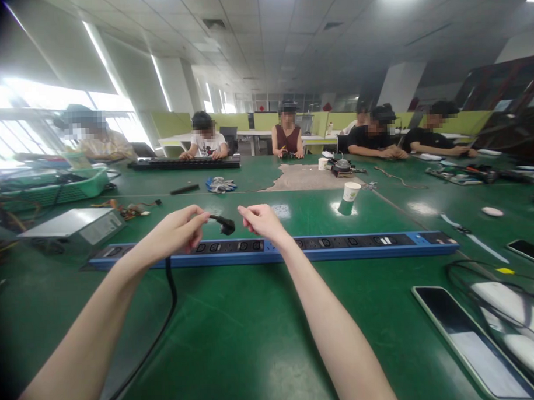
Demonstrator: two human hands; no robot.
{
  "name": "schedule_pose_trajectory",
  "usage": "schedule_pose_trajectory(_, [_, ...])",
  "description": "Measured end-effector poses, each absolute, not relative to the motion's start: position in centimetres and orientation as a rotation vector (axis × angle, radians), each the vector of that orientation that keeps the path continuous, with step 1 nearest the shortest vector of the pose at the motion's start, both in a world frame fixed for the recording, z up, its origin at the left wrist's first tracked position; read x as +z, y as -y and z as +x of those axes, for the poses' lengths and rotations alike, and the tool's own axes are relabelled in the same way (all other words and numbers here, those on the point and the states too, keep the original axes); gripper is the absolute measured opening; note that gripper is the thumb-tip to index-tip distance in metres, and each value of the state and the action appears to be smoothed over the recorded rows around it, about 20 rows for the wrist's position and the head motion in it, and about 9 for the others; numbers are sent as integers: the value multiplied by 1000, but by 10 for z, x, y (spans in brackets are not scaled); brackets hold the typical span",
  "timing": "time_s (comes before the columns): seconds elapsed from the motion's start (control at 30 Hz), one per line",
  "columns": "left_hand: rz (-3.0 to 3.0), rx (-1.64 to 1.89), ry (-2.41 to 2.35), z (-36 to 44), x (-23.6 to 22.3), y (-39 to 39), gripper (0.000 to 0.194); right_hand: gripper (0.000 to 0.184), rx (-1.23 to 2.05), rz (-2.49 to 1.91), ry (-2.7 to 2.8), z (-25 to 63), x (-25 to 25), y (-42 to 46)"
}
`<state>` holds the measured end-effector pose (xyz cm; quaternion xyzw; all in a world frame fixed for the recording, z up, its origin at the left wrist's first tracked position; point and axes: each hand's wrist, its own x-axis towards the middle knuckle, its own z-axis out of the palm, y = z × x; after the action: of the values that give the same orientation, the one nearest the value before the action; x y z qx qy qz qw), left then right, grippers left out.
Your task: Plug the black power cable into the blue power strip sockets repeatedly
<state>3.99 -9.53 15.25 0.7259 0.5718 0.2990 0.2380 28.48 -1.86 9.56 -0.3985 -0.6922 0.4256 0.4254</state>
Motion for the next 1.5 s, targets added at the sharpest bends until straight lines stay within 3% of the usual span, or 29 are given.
schedule_pose_trajectory(0.27, [1975, 895, -1494, 58, 158, 106, 33, 74, 1623, -1003, 1584, 274, 99, 26])
schedule_pose_trajectory(0.37, [2038, 765, -1365, 69, 157, 113, 33, 65, 1841, -831, 1453, 270, 97, 28])
schedule_pose_trajectory(0.47, [2104, 558, -1215, 78, 157, 122, 37, 45, 1858, -673, 1398, 274, 97, 31])
schedule_pose_trajectory(0.73, [1959, 352, -1140, 47, 144, 97, 58, 49, 1571, -806, 1620, 286, 99, 31])
schedule_pose_trajectory(0.8, [1975, 418, -1401, 29, 123, 73, 55, 45, 1401, -984, 1741, 282, 94, 28])
schedule_pose_trajectory(0.9, [2191, 386, -1991, 8, 80, 39, 35, 34, 1041, -1211, 1967, 269, 84, 27])
schedule_pose_trajectory(1.1, [2410, 394, -2037, 6, 19, 16, 46, 27, 460, -1479, 2164, 237, 69, 39])
schedule_pose_trajectory(1.5, [2456, 301, -2070, 7, 14, 19, 49, 21, 306, -1571, 2167, 213, 67, 61])
